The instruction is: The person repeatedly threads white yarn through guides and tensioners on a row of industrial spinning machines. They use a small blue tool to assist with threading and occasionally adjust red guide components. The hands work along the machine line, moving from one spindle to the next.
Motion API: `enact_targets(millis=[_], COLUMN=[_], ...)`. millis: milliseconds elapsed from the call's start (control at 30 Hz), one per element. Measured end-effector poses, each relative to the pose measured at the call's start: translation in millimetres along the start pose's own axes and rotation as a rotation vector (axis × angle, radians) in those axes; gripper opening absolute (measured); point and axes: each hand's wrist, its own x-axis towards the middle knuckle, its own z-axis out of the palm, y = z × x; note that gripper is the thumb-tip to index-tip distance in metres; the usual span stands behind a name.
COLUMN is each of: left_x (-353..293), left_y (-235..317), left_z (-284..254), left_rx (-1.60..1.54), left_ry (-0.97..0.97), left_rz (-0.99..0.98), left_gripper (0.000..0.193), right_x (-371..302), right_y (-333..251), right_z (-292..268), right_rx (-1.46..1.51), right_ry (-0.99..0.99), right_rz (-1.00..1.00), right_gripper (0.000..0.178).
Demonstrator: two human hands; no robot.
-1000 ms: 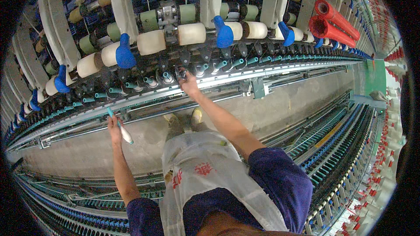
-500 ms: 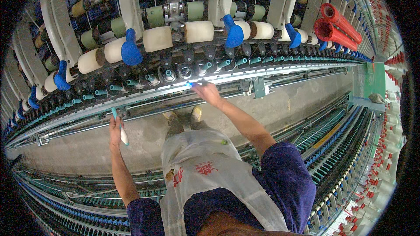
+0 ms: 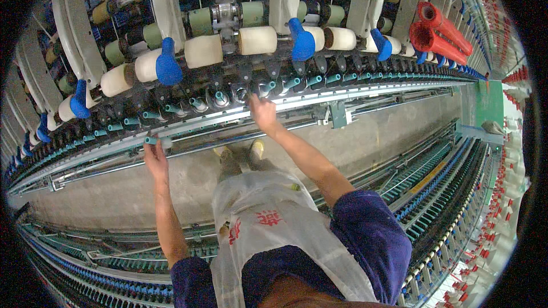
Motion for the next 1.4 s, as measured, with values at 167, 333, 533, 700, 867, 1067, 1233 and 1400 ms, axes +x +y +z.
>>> enact_targets(millis=[167, 333, 533, 700, 867, 1067, 1233, 1400], left_x=[-16, -2, -29, -102, -76, -105, -92, -15], left_y=[131, 171, 108, 12, -69, -99, 12, 174], left_z=[72, 175, 273, 262, 316, 296, 239, 177], left_rx=[-0.487, -0.138, -0.072, -0.776, -0.893, 0.208, -0.272, -0.591], left_ry=[-0.294, -0.360, -0.060, -0.072, -0.092, -0.797, -0.843, -0.251], left_rz=[0.310, 0.282, 0.033, -0.370, -0.887, -0.401, -0.039, 0.501], left_gripper=[0.024, 0.042, 0.025, 0.029, 0.024, 0.017, 0.017, 0.030], right_x=[45, 89, 103, 114, 99, 64, 23, 118], right_y=[-32, -61, -99, -118, -111, -64, -80, -121], right_z=[-68, -139, -231, -248, -250, -172, -122, -284], right_rx=[0.784, 0.864, 1.030, 0.912, 0.900, 0.664, 0.648, 0.236], right_ry=[-0.211, -0.174, -0.287, -0.313, -0.295, -0.183, -0.793, -0.445], right_rz=[0.436, 0.402, 0.037, 0.098, 0.174, 0.402, 0.487, -0.232], right_gripper=[0.029, 0.038, 0.039, 0.042, 0.034, 0.028, 0.025, 0.030])
